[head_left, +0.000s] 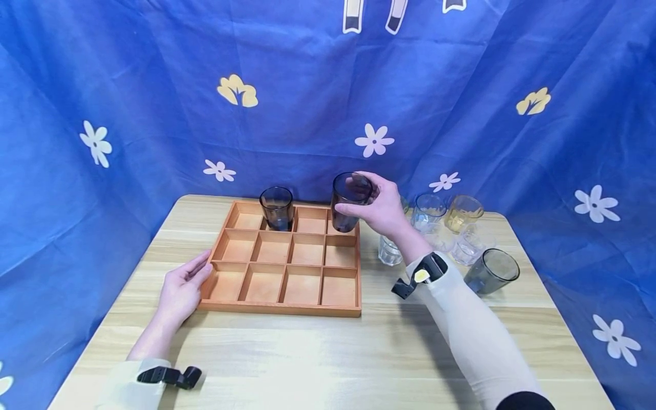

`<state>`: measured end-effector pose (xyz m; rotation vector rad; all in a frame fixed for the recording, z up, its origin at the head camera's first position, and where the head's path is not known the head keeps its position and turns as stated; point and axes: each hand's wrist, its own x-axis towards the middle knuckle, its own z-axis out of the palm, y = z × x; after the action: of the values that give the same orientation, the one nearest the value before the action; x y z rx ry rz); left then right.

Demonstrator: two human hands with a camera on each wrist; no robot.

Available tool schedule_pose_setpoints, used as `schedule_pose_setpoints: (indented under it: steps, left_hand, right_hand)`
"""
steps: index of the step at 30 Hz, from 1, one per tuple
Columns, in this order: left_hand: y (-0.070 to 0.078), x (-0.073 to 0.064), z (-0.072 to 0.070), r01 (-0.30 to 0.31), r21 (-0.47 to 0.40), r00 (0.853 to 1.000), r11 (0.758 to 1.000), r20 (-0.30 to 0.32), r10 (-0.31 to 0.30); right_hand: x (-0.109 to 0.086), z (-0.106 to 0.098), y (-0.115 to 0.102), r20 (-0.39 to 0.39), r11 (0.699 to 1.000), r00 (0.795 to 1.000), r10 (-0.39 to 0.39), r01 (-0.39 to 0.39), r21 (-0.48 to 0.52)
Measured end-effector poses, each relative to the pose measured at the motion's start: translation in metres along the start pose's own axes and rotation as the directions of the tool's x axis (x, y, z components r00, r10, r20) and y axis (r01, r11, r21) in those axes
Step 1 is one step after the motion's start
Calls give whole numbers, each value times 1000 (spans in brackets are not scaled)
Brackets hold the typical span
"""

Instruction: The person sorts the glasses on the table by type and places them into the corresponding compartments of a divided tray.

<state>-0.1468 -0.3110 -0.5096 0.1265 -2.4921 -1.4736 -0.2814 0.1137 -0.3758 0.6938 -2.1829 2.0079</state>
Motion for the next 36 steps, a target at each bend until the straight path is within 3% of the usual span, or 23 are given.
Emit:
schedule_pose_setpoints:
  steps: [22, 36]
  left_hand:
    - [1, 1, -1, 16, 20, 1000, 1000, 19, -17]
    - [0, 0, -3, 19, 16, 1000, 1000, 19, -19]
  right_hand:
    - [29, 42, 33, -39, 993, 999, 32, -36, -114]
    - [35, 68, 65, -19, 996, 998, 66, -67, -55]
